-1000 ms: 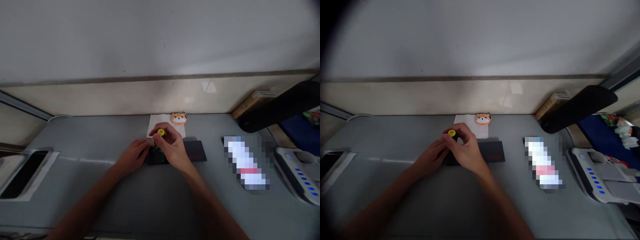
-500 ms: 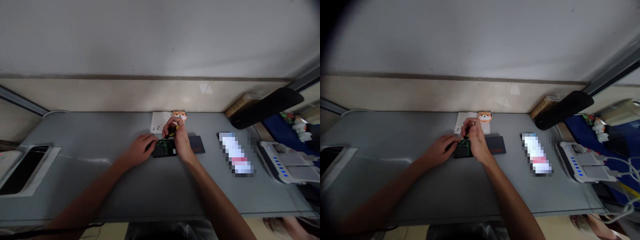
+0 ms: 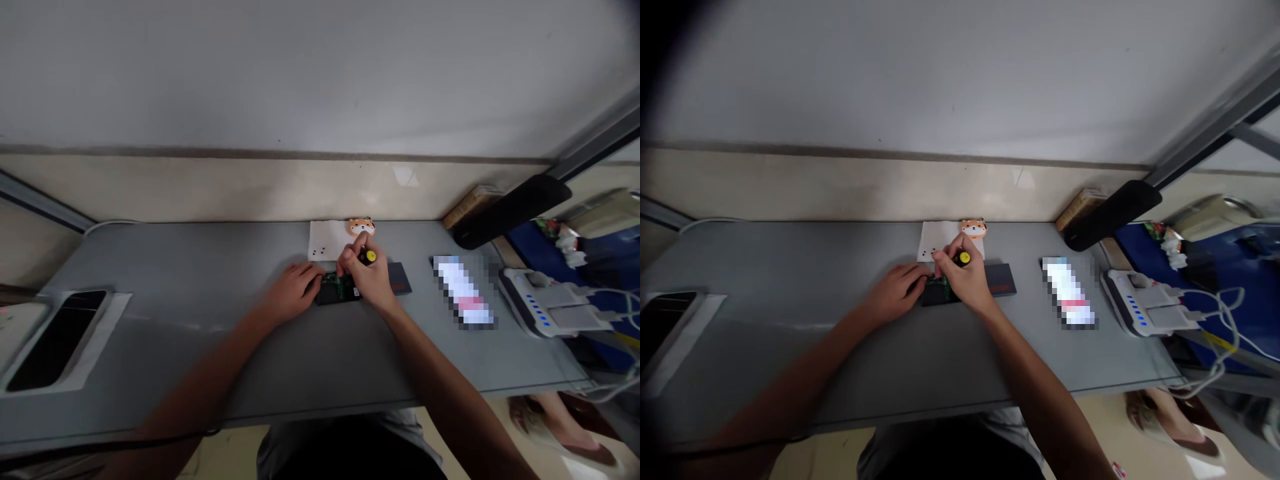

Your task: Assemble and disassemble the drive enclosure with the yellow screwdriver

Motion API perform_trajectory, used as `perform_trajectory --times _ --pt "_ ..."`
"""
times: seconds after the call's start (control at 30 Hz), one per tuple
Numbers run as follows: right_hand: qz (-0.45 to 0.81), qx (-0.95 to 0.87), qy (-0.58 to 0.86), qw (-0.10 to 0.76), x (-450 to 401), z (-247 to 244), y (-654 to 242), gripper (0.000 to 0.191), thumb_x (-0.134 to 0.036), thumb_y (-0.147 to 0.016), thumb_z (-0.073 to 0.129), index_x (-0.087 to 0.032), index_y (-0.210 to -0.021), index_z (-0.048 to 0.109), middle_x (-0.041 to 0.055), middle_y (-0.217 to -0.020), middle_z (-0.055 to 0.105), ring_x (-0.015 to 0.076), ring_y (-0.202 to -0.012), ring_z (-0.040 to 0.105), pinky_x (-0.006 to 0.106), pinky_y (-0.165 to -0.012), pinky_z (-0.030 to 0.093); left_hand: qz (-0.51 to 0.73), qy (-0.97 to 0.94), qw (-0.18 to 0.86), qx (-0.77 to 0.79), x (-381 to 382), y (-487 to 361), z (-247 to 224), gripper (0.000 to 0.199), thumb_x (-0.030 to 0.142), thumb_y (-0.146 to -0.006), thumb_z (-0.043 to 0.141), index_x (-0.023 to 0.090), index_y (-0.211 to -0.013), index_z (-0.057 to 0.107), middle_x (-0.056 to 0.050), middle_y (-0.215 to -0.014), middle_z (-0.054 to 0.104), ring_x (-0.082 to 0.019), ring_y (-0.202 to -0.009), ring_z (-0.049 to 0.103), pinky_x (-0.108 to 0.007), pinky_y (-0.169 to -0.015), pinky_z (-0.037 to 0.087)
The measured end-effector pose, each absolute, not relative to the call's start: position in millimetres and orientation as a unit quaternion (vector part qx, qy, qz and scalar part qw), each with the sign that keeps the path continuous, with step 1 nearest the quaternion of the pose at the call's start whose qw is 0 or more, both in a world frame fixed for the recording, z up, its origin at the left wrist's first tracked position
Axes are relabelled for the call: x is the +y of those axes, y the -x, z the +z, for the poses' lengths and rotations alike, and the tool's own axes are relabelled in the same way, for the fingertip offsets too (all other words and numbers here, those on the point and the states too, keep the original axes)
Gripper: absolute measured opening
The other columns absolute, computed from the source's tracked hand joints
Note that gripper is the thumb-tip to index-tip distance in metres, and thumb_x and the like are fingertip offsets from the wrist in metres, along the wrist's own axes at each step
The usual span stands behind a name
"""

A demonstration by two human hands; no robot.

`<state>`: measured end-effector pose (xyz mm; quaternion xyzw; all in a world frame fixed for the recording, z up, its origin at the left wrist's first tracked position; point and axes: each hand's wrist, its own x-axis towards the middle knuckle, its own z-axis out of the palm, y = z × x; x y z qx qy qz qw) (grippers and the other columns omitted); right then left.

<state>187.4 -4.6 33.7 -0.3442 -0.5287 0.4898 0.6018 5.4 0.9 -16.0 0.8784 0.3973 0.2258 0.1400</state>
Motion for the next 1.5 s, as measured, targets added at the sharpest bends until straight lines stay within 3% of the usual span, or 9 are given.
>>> perform_trajectory --times 0.2,0.37,0.6,0.73,0.8,0.93,1.1,1.33,1.5 --pt "0.526 -0.482 0.318 0.625 1 37 -184 0.056 -0.079 -0.091 0.044 -0.026 -0.088 0.060 -0.0033 -0.066 0.048 0.0148 -0.063 0.050 0.032 -0.065 0.045 0.229 -0.873 0.161 0.399 2 -6 -15 0.024 0.019 -0.102 0.041 0.022 -0.106 0.064 -0.006 -0.104 0.074 -0.023 -0.101 0.070 -0.041 -0.097 0.054" --pt "0.485 -0.505 0.354 0.620 1 32 -186 0.053 -0.079 -0.081 0.064 -0.025 -0.080 0.061 0.0003 -0.080 0.058 0.0165 -0.077 0.058 0.033 -0.074 0.048 0.233 -0.874 0.162 0.396 2 -6 -15 0.023 0.018 -0.101 0.042 0.021 -0.105 0.064 -0.006 -0.105 0.073 -0.023 -0.101 0.070 -0.042 -0.096 0.055" --pt "0.448 -0.521 0.382 0.619 5 27 -192 0.061 -0.079 -0.074 0.070 -0.027 -0.074 0.039 -0.0085 -0.058 0.049 0.0122 -0.054 0.051 0.031 -0.061 0.045 0.236 -0.874 0.154 0.396 3 -5 -19 0.024 0.018 -0.101 0.043 0.022 -0.107 0.066 -0.006 -0.102 0.073 -0.022 -0.100 0.069 -0.041 -0.096 0.055" --pt "0.454 -0.513 0.376 0.624 10 26 -197 0.061 -0.087 -0.084 0.047 -0.027 -0.090 0.057 -0.0049 -0.068 0.052 0.0138 -0.062 0.054 0.033 -0.066 0.047 0.230 -0.874 0.151 0.401 3 -6 -18 0.025 0.018 -0.101 0.042 0.021 -0.108 0.066 -0.007 -0.103 0.073 -0.023 -0.101 0.069 -0.042 -0.097 0.055" --pt "0.480 -0.504 0.364 0.619 10 25 -198 0.062 -0.085 -0.088 0.042 -0.027 -0.100 0.061 -0.0026 -0.075 0.056 0.0149 -0.069 0.059 0.033 -0.071 0.049 0.227 -0.874 0.152 0.403 2 -6 -18 0.025 0.018 -0.101 0.042 0.020 -0.107 0.066 -0.007 -0.104 0.073 -0.023 -0.101 0.069 -0.042 -0.097 0.054" --pt "0.487 -0.521 0.360 0.602 6 26 -196 0.054 -0.078 -0.081 0.063 -0.026 -0.093 0.059 0.0003 -0.092 0.065 0.0156 -0.079 0.066 0.034 -0.077 0.051 0.234 -0.868 0.150 0.411 1 -7 -17 0.023 0.018 -0.101 0.043 0.021 -0.107 0.065 -0.006 -0.104 0.074 -0.022 -0.100 0.070 -0.042 -0.097 0.054" --pt "0.405 -0.540 0.401 0.620 2 24 -192 0.051 -0.065 -0.076 0.078 -0.026 -0.080 0.045 -0.0054 -0.072 0.058 0.0138 -0.066 0.058 0.033 -0.071 0.049 0.233 -0.870 0.150 0.407 1 -6 -17 0.023 0.019 -0.102 0.044 0.021 -0.107 0.066 -0.007 -0.104 0.074 -0.023 -0.101 0.070 -0.041 -0.097 0.055" --pt "0.285 -0.615 0.418 0.605 1 20 -191 0.026 -0.052 -0.097 0.056 -0.027 -0.101 0.059 0.0030 -0.093 0.064 0.0193 -0.088 0.059 0.039 -0.084 0.048 0.214 -0.886 0.140 0.388 3 -3 -14 0.026 0.022 -0.104 0.041 0.021 -0.109 0.067 -0.007 -0.105 0.074 -0.023 -0.101 0.070 -0.042 -0.097 0.054" --pt "0.283 -0.616 0.374 0.633 -11 59 -213 0.021 -0.047 -0.100 0.055 -0.027 -0.100 0.061 0.0028 -0.094 0.066 0.0189 -0.086 0.064 0.039 -0.084 0.051 0.180 -0.892 0.152 0.386 -1 0 -1 0.026 0.028 -0.106 0.040 0.021 -0.111 0.065 -0.007 -0.109 0.073 -0.024 -0.103 0.069 -0.044 -0.099 0.053"
